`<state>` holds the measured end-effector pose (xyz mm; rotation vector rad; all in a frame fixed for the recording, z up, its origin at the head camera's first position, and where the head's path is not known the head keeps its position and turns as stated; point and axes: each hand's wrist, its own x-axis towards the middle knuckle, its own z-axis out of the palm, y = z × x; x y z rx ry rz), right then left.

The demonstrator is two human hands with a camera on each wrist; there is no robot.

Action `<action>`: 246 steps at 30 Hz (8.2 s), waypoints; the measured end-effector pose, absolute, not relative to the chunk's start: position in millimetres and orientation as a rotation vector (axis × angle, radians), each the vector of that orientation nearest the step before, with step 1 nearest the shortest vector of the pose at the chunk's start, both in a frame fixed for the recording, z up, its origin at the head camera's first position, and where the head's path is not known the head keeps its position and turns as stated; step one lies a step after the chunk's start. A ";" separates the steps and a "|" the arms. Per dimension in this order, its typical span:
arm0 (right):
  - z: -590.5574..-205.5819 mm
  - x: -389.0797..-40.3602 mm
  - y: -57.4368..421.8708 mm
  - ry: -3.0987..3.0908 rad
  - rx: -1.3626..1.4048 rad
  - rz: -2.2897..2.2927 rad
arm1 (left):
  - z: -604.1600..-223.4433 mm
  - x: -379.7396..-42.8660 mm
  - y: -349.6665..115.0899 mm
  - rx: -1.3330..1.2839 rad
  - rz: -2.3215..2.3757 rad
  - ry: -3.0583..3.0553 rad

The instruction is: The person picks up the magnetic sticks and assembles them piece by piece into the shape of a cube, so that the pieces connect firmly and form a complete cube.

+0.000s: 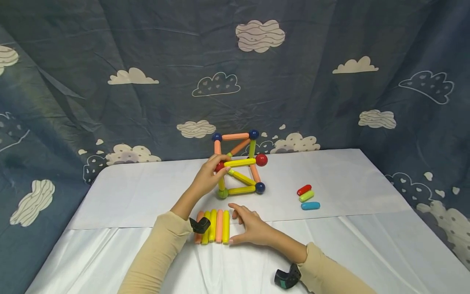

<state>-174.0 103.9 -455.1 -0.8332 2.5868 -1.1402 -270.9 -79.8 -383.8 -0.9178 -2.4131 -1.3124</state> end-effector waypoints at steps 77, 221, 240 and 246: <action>-440.0 -237.1 171.1 2.844 -0.398 -1.407 | -384.2 -263.6 -89.1 -0.775 -1.444 -2.473; -408.9 -224.4 147.7 3.246 -0.789 -1.631 | -404.0 -239.2 -65.2 -0.471 -1.227 -2.327; -414.3 -221.1 125.1 3.186 -0.852 -1.693 | -399.0 -269.9 -86.5 -0.456 -1.356 -2.440; -414.6 -221.5 109.7 3.171 -0.866 -1.715 | -398.3 -284.8 -94.9 -0.499 -1.352 -2.498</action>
